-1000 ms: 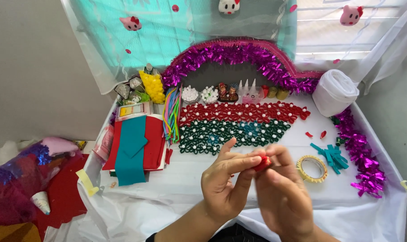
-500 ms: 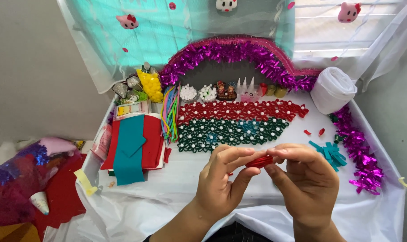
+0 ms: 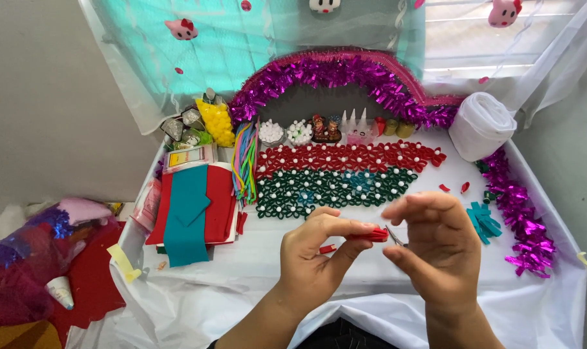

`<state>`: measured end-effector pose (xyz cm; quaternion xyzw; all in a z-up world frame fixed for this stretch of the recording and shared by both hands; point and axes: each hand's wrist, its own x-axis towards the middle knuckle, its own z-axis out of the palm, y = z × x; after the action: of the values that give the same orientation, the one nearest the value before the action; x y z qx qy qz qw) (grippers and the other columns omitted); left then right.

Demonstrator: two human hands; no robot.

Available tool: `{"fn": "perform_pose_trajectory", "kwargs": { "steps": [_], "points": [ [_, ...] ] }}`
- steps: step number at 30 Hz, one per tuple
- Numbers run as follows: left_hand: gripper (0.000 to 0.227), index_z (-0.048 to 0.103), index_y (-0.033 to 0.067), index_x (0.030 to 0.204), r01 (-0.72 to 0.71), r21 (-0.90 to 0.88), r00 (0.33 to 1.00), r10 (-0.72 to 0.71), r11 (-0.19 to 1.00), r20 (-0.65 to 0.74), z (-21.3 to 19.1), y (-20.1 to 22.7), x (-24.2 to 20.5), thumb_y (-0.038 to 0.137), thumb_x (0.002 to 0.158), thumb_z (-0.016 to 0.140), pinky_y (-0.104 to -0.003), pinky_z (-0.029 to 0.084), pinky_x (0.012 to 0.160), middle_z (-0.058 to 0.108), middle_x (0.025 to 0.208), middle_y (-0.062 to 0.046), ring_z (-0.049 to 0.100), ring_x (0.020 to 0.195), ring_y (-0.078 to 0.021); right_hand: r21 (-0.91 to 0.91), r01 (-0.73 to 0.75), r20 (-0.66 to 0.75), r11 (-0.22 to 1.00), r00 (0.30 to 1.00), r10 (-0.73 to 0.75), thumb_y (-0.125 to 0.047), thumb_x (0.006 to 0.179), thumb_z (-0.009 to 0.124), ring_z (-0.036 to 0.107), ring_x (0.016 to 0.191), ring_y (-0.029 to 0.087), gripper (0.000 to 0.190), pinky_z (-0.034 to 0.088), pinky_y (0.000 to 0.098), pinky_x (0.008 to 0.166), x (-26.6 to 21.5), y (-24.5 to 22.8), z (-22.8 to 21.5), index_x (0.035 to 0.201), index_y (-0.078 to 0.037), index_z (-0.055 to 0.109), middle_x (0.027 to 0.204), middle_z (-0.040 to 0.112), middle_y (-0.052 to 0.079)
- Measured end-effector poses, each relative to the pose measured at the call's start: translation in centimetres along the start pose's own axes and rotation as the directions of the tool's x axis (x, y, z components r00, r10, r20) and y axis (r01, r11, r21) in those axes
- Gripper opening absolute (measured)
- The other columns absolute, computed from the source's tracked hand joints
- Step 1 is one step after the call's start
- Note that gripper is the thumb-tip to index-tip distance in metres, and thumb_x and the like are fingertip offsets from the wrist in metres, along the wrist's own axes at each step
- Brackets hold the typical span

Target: Folding small red fabric strips into decorative flower petal components.

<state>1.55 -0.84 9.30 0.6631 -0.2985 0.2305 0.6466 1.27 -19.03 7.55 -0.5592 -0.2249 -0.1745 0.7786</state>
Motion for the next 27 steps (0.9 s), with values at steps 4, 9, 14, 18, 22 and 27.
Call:
{"fn": "perform_pose_trajectory", "kwargs": {
  "steps": [4,9,14,18,22,27],
  "points": [
    [0.019,0.071,0.0079,0.103,0.078,-0.08,0.996,-0.075,0.994,0.039,-0.3,0.2,0.2,0.001,0.087,0.078,-0.029,0.049,0.098,0.077,0.094,-0.002,0.059,0.075,-0.0118,-0.387,0.128,0.15,0.913,0.986,-0.074,-0.016,0.076,0.069,0.05,0.099,0.021,0.033,0.04,0.0296,0.094,1.6,0.1,-0.6,0.104,-0.004,0.055,0.103,0.056,0.009],
    [0.016,0.071,0.0049,0.106,0.24,-0.21,0.965,-0.209,0.948,0.159,-0.4,0.2,0.2,-0.002,0.092,0.073,-0.025,0.055,0.079,0.07,0.099,-0.007,0.066,0.084,-0.0131,-0.593,0.329,0.403,0.735,0.911,-0.084,-0.028,0.087,0.065,0.036,0.058,0.015,0.032,0.036,0.0283,0.068,2.2,-0.1,0.5,0.062,-0.011,0.053,0.058,0.045,-0.002],
    [0.016,0.071,0.0052,0.106,0.246,-0.192,0.961,-0.212,0.95,0.178,-0.6,0.4,0.3,0.0,0.091,0.074,-0.025,0.055,0.078,0.07,0.096,-0.007,0.066,0.083,-0.0129,-0.603,0.386,0.402,0.698,0.903,-0.152,-0.031,0.085,0.066,0.032,0.055,0.015,0.033,0.034,0.0287,0.066,2.3,-0.3,0.7,0.06,-0.012,0.053,0.056,0.042,-0.003],
    [0.015,0.073,0.0057,0.104,0.248,-0.174,0.96,-0.217,0.953,0.177,-0.7,0.3,0.3,0.001,0.089,0.077,-0.024,0.055,0.077,0.07,0.092,-0.006,0.064,0.081,-0.0124,-0.587,0.384,0.425,0.712,0.895,-0.133,-0.02,0.088,0.064,0.032,0.053,0.014,0.029,0.034,0.0281,0.066,2.4,-0.6,0.8,0.061,-0.01,0.058,0.056,0.047,-0.002],
    [0.014,0.073,0.0053,0.102,0.253,-0.176,0.958,-0.221,0.951,0.181,-0.9,0.0,0.4,0.003,0.089,0.077,-0.024,0.055,0.074,0.069,0.091,-0.006,0.065,0.079,-0.0124,-0.552,0.399,0.488,0.732,0.867,-0.105,-0.01,0.088,0.061,0.035,0.053,0.016,0.027,0.037,0.0286,0.065,2.5,-0.7,0.4,0.062,-0.01,0.055,0.058,0.047,-0.002],
    [0.019,0.073,0.008,0.105,0.272,-0.217,0.945,-0.217,0.938,0.244,-1.2,-0.4,0.3,-0.002,0.089,0.077,-0.023,0.058,0.078,0.072,0.098,-0.006,0.068,0.083,-0.0116,-0.486,0.379,0.5,0.788,0.86,-0.105,-0.009,0.09,0.06,0.034,0.052,0.016,0.031,0.04,0.0296,0.066,2.5,-0.6,0.4,0.06,-0.009,0.053,0.056,0.046,-0.001]
  ]
}}
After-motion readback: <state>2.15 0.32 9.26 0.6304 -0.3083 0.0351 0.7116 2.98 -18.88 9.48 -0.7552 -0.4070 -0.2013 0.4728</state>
